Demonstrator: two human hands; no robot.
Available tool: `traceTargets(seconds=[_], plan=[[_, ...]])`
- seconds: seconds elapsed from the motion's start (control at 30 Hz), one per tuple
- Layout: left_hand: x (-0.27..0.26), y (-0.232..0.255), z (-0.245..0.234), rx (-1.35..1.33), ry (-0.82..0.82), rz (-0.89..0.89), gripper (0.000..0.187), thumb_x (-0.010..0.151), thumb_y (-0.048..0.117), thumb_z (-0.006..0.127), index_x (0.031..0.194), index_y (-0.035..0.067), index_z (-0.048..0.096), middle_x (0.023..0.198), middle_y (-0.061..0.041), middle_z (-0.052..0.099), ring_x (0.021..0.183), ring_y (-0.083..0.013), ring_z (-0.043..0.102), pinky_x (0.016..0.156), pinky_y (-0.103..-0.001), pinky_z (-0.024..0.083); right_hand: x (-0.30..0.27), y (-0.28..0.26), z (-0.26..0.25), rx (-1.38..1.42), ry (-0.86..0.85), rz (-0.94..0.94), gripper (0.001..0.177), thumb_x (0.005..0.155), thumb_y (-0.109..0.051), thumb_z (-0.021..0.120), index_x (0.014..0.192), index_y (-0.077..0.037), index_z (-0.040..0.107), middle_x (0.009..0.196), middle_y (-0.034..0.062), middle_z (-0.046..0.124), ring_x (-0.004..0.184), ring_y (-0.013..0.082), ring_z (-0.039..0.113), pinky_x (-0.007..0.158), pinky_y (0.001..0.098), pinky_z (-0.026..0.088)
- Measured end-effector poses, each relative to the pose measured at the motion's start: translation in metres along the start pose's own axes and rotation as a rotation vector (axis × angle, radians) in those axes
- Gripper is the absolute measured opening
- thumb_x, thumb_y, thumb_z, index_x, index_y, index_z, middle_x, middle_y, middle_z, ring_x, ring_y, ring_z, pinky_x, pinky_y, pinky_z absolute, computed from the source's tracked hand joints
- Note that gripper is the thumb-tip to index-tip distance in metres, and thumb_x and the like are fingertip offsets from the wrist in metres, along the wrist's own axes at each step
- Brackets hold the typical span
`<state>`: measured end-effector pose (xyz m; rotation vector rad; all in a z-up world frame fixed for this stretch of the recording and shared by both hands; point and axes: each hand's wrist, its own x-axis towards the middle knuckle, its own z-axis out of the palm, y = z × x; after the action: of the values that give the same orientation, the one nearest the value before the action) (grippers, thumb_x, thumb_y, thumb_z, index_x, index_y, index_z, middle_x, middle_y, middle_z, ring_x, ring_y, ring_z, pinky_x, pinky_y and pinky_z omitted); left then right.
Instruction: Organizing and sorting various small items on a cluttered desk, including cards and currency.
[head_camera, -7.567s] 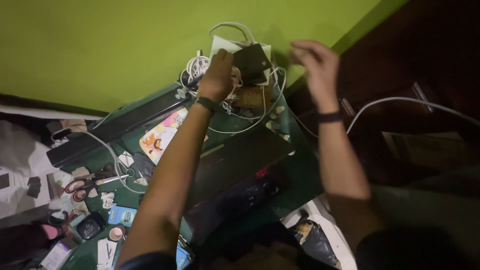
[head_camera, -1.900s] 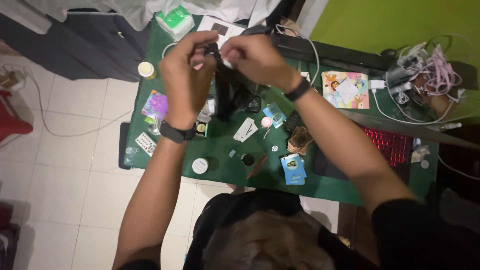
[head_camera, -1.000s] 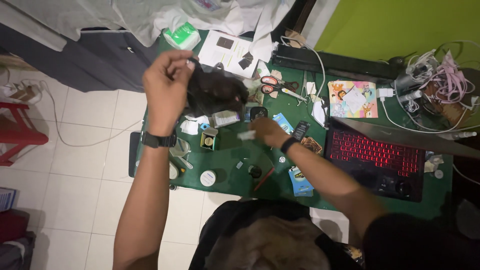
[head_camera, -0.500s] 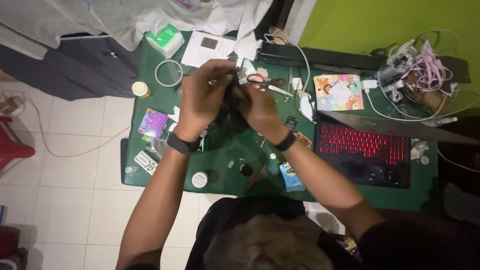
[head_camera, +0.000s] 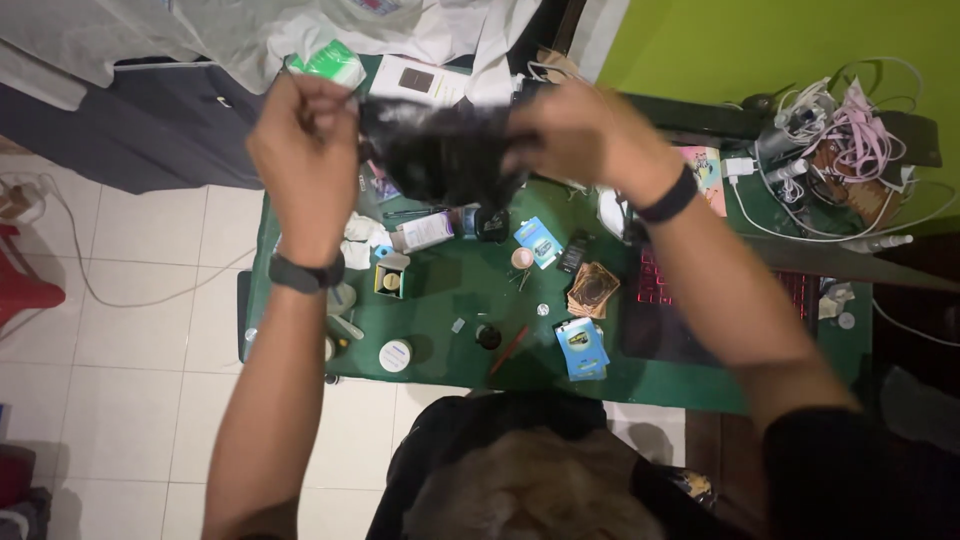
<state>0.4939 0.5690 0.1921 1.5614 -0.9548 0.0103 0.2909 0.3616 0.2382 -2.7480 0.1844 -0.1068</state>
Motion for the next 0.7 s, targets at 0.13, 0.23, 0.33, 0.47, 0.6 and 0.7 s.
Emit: traceTargets(seconds=[0.13,0.23,0.33,0.47,0.6,0.7], plan=[[0.038,0.002,0.000,0.047,0.026,0.126,0.011,0.096,-0.011,0.066,0.104,-0.004,0.064,0.095,-0.007,0.071,0.085,-0.0117,0.067,0.076,-0.023,0.053,0.018,0.037,-0.019,-0.174,0.281,-0.204,0.019,0.098,-0.025,0.080,0.105,-0.008,0.077,0.097,0.0126,0.074,0.088,0.0320,0.071,0.077,0.0401,0.054],[0.060,0.001,-0.005,-0.041,0.034,0.169,0.014,0.093,-0.013,0.064,0.103,-0.004,0.062,0.098,-0.007,0.069,0.089,-0.0120,0.067,0.075,-0.024,0.054,0.017,0.031,-0.034,0.018,0.440,-0.317,0.018,0.104,-0.019,0.076,0.111,-0.003,0.074,0.106,0.0121,0.074,0.098,0.0280,0.072,0.085,0.0363,0.056],[0.072,-0.011,-0.004,-0.236,0.024,0.028,0.016,0.092,-0.013,0.063,0.103,-0.001,0.061,0.098,-0.006,0.069,0.087,-0.0110,0.067,0.070,-0.023,0.056,0.015,0.036,-0.019,0.403,0.622,-0.348,0.018,0.105,-0.015,0.071,0.112,0.002,0.072,0.109,0.0120,0.073,0.100,0.0243,0.073,0.089,0.0349,0.058],[0.075,-0.054,0.024,-0.484,0.008,-0.339,0.018,0.088,-0.011,0.061,0.101,0.002,0.062,0.088,-0.005,0.068,0.070,-0.0110,0.064,0.056,-0.023,0.053,0.024,0.101,0.096,0.995,1.087,0.141,0.018,0.105,-0.015,0.059,0.090,-0.004,0.062,0.081,0.0024,0.067,0.070,0.0127,0.063,0.064,0.0292,0.052],[0.085,-0.084,0.059,-0.494,0.014,-0.490,0.017,0.087,-0.009,0.060,0.099,0.003,0.063,0.082,-0.004,0.065,0.062,-0.0097,0.061,0.049,-0.022,0.049,0.016,0.129,0.232,0.307,0.832,0.531,0.023,0.098,-0.018,0.064,0.084,-0.001,0.070,0.073,0.0143,0.069,0.063,0.0200,0.067,0.060,0.0383,0.053],[0.093,-0.086,0.069,-0.546,0.046,-0.488,0.017,0.088,-0.008,0.060,0.100,0.005,0.062,0.085,-0.002,0.063,0.065,-0.0065,0.058,0.052,-0.021,0.050,0.009,0.123,0.288,0.350,0.353,0.877,0.039,0.095,-0.034,0.074,0.078,0.001,0.070,0.072,0.0220,0.071,0.063,0.0323,0.069,0.064,0.0437,0.052]])
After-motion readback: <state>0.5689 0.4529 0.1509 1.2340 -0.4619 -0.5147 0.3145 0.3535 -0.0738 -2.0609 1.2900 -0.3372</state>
